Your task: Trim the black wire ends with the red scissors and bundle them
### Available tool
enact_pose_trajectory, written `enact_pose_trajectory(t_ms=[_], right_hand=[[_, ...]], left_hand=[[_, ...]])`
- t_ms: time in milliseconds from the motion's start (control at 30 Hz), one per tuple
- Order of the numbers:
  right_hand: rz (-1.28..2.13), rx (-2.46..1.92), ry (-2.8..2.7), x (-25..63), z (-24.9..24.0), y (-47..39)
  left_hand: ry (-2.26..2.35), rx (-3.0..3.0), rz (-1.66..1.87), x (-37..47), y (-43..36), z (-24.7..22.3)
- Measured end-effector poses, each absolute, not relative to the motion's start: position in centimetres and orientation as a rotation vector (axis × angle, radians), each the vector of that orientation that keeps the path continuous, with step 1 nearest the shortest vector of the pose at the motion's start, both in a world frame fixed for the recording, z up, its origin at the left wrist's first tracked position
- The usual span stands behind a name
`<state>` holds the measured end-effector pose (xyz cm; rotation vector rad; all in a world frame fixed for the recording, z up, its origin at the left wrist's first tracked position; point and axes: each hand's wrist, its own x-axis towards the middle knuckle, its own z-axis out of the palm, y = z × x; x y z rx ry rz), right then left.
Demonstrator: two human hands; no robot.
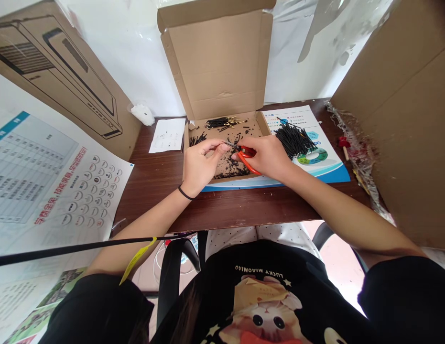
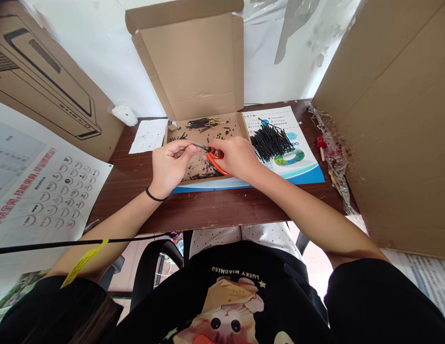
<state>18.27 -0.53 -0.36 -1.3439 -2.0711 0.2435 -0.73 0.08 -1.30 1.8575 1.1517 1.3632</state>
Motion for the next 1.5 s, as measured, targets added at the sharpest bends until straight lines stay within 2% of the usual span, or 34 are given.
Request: enact_pose_trajectory(t_ms=[200, 400, 500, 667, 933, 1500], right_hand=[[0.327, -1.383, -1.956, 18.2, -0.6, -0.3], [0.797, -1.174, -1.716, 17.5, -1.1, -0.1], [0.881, -1.107, -1.644, 17.3, -1.2, -0.1], [0.708, -1.212, -1.689, 17.8, -0.7, -0.2], [0.377, -1.243, -1.801, 18.7, -2.1, 0.7], [0.152, -1.207, -1.958, 18.4, -2.7, 0.7]], left_hand=[[1.092, 1.739, 1.358, -0.4, 0.1, -1.3], [0.933, 1.450, 1.279, -0.1, 0.3, -1.1], [0.894, 1.388, 1.241, 0.2, 0.5, -0.3], [0.868, 1.379, 1.254, 0.9, 1.5, 0.8], [0.942, 1.515, 1.354, 1.0, 2.0, -1.4], [0.995, 1.671, 1.381, 1.0, 1.6, -1.4]])
